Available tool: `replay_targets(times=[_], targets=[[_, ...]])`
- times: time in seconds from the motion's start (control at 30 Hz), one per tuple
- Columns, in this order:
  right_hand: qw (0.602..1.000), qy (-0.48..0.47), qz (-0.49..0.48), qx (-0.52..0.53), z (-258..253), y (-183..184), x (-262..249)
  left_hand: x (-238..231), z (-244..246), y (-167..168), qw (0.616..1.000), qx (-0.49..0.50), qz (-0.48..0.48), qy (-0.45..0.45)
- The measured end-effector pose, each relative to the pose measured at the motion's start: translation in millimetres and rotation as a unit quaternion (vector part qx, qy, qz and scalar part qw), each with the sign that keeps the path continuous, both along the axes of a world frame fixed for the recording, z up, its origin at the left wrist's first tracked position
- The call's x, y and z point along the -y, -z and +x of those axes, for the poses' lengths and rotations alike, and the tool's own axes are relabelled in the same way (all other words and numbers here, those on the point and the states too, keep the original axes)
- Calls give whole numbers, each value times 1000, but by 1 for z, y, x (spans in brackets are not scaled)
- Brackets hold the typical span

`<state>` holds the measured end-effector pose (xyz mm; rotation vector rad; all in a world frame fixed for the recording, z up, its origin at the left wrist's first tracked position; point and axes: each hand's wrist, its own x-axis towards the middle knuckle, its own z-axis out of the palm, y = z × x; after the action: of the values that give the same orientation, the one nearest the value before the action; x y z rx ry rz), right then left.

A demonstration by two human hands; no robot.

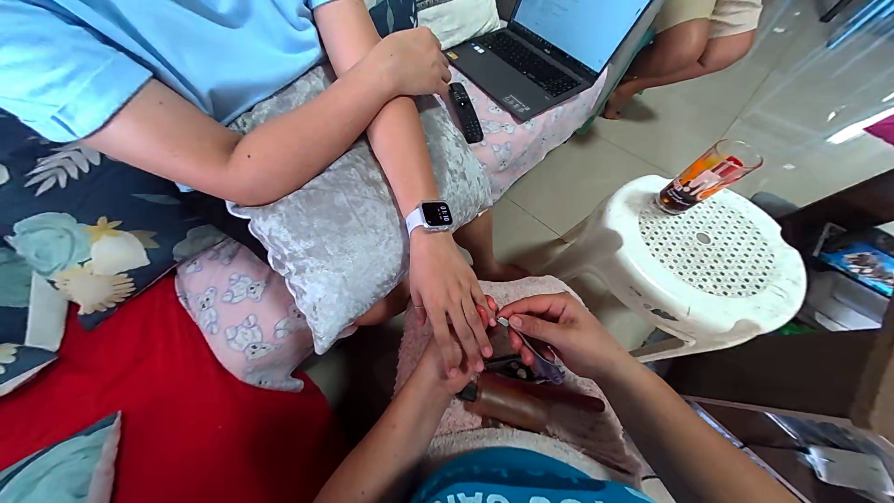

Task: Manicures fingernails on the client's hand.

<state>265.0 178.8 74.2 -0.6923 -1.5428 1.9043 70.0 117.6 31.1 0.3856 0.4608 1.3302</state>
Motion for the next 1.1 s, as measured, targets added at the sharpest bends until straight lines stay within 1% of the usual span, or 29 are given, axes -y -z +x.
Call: replay_targets(times=[0.23,0.4,0.67,0.77,0.87,1.1], targets=[[1000,0,2,-6,-1,1,-1,-1,0,2,1000,8,-2,3],[1000,-15,4,-17,-1,5,-3,0,0,4,999,43,1,13],[999,-32,10,-15,2,4,-5,0,-2,3,998,51,8,23],[999,-33,24,-3,3,2,-7,0,-1,3,999,27,9,17],[998,-39,44,3,3,0,-11,1,-1,2,999,34,6,12],[991,-56,105,61,2,-13,-19,1,-1,3,1000,22,1,9]])
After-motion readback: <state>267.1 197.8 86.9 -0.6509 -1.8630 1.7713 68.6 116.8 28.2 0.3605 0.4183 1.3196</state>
